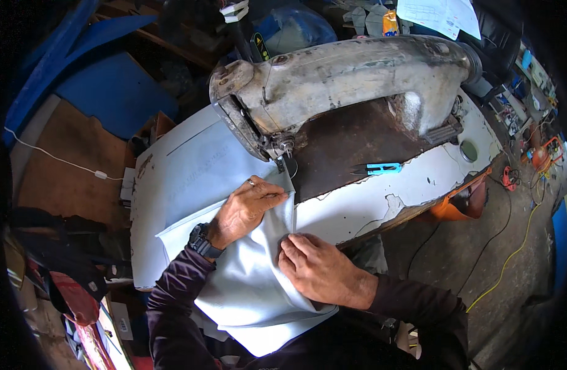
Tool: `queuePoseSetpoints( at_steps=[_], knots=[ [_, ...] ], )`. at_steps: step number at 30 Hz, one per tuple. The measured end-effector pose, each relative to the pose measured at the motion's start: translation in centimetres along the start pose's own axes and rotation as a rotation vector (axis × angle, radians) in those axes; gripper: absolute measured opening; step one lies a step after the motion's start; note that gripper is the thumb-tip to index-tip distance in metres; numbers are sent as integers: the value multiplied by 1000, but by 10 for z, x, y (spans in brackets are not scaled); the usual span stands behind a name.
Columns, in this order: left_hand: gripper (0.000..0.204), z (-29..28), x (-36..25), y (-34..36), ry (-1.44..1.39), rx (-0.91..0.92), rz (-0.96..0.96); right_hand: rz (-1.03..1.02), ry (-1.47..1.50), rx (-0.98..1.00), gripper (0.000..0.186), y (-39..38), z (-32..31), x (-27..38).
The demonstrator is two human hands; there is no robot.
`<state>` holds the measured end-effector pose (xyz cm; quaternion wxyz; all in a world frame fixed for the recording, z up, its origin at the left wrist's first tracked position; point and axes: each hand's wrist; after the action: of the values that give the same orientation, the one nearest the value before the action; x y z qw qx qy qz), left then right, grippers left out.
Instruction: Sewing pieces of white vinyl material together using an industrial sewing machine for upholstery purposes.
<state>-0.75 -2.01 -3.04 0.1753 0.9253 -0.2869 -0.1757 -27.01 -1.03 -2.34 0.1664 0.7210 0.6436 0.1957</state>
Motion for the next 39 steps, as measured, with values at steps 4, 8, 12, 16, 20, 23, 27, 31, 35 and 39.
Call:
queuePoseSetpoints(
  at_steps=[4, 8, 12, 16, 20, 23, 27, 31, 35, 39],
  knots=[
    [44, -2, 3, 0, -4, 33, 12, 5, 7, 43, 32, 0, 0, 1],
    [45, -6, 4, 1, 2, 53, 20, 15, 18, 33, 32, -2, 3, 1],
    [46, -4, 10, 3, 22, 46, 42, 33, 15, 39, 33, 0, 6, -1],
    [46, -6, 16, 7, 19, 36, 64, 37, 14, 42, 34, 5, 10, -1],
    [46, -9, 27, 9, 28, 46, 87, 25, -6, 32, 37, 14, 16, -2],
    [47, -10, 36, 6, 26, 69, 96, 63, -11, -5, 37, 23, 21, 0],
    [49, -14, 48, 13, -7, 95, 145, 93, 15, -26, 37, 34, 26, 0],
    [56, -20, 58, 16, 7, 137, 189, 107, 4, -31, 37, 46, 32, 2],
    [55, -23, 67, 19, -18, 157, 190, 141, -44, 11, 35, 55, 35, 1],
    [58, -25, 70, 20, 6, 184, 170, 126, -78, 15, 35, 59, 37, -2]
  ],
)
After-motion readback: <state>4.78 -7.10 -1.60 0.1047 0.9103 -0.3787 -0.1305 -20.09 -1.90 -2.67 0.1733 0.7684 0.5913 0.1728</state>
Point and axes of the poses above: each hand's wrist, its own y-axis towards the middle knuckle, its own z-axis out of the palm, x = y × z
